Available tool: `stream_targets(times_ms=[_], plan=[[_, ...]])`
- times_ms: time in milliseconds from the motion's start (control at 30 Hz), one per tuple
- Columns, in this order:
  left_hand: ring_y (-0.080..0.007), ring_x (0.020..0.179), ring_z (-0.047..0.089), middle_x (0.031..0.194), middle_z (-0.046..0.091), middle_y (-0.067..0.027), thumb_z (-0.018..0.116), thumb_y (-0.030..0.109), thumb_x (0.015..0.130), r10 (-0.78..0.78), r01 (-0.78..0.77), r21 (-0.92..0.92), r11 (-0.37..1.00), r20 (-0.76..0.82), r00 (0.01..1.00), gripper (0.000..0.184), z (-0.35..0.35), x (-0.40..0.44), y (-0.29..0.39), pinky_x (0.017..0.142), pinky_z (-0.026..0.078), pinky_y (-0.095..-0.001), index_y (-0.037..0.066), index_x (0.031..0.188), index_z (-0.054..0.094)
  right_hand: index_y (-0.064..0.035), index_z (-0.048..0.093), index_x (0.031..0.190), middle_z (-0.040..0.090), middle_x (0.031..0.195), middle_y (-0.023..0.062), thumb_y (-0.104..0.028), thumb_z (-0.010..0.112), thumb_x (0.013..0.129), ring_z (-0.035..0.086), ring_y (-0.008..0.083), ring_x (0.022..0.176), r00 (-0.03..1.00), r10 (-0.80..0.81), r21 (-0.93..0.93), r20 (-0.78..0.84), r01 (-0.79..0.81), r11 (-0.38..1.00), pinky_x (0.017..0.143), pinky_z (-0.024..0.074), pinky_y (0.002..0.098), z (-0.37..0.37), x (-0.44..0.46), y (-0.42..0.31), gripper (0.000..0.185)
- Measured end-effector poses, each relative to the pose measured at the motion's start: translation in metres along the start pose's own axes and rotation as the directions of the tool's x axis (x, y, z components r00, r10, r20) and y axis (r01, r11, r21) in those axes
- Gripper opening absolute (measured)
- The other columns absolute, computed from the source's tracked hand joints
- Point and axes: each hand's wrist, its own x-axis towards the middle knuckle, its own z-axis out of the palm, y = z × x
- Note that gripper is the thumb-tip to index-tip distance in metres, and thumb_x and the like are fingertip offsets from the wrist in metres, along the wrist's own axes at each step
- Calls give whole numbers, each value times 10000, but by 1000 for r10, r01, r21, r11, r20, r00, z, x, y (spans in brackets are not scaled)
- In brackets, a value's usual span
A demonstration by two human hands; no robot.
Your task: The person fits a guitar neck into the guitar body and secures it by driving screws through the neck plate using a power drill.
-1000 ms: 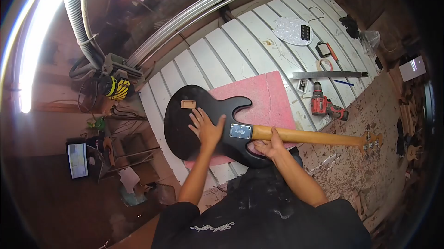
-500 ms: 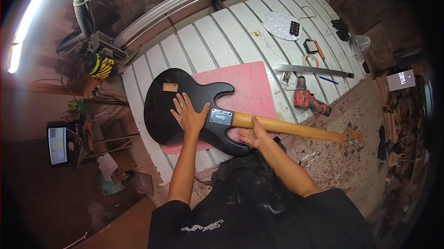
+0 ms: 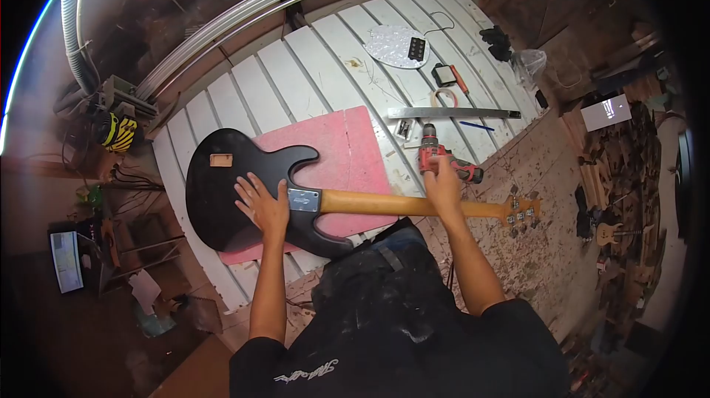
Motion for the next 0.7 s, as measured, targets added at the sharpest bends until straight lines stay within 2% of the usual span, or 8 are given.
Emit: stream_targets(times_ms=[33,67,100,133,200,267,333,700], plan=[[-395,1587,58,1698,117,-257,571,608,958,-17,17,-2,1000,-7,1000,955,9,-8,7,1250,36,-583,2,1616,238,-7,604,1183,710,1054,206,-46,575,881,688,379,940,1000,-2,-3,5,2,1000,856,558,457,-9,3,14,306],[-406,1588,15,1696,69,-281,545,561,991,-28,33,-52,998,89,996,898,1,-18,31,1247,20,-586,-17,1609,244,-17,581,1235,670,1138,212,-28,583,839,632,397,1072,995,-99,-190,2,98,977,945,503,470,-16,9,28,396],[-408,1582,69,1683,150,-274,621,495,969,26,-24,-195,981,8,1000,836,12,-27,47,1248,39,-586,2,1578,330,-28,557,1287,631,1222,217,-11,591,797,576,415,1204,981,-196,-369,15,188,910,1034,448,484,-22,15,42,492],[-423,1538,213,1599,339,-266,715,381,920,133,-147,-260,955,-70,989,711,8,-34,72,1247,134,-563,25,1486,475,-52,495,1372,552,1346,213,-7,627,755,463,390,1347,984,-94,-333,154,141,932,1099,374,491,-23,20,60,633],[-384,1190,609,1225,677,-188,768,264,852,336,-378,-474,796,-174,926,446,12,-38,124,1058,438,-510,33,1223,680,-50,486,1382,558,1341,212,-12,640,748,475,392,1337,971,-136,-375,199,203,905,1088,384,499,-23,27,77,654],[-360,973,692,1054,729,-171,773,250,839,378,-176,-747,641,107,920,343,27,-32,183,897,532,-468,43,1110,730,-49,477,1392,564,1337,210,-16,654,742,486,394,1327,953,-175,-409,247,267,873,1078,394,506,-28,34,86,675],[-359,865,707,966,733,-177,779,244,827,409,-181,-746,641,132,903,299,40,-25,233,803,562,-444,55,1059,762,-49,467,1399,578,1326,214,-30,701,722,518,398,1298,940,-146,-339,308,252,907,1071,401,517,-29,43,90,717],[-389,950,713,974,730,-212,781,236,813,308,-151,-478,865,269,913,248,70,-8,303,845,563,-485,87,1009,804,-41,466,1372,600,1230,227,-67,788,709,582,440,1151,882,-147,-147,448,235,961,1020,429,534,-40,70,102,738]])
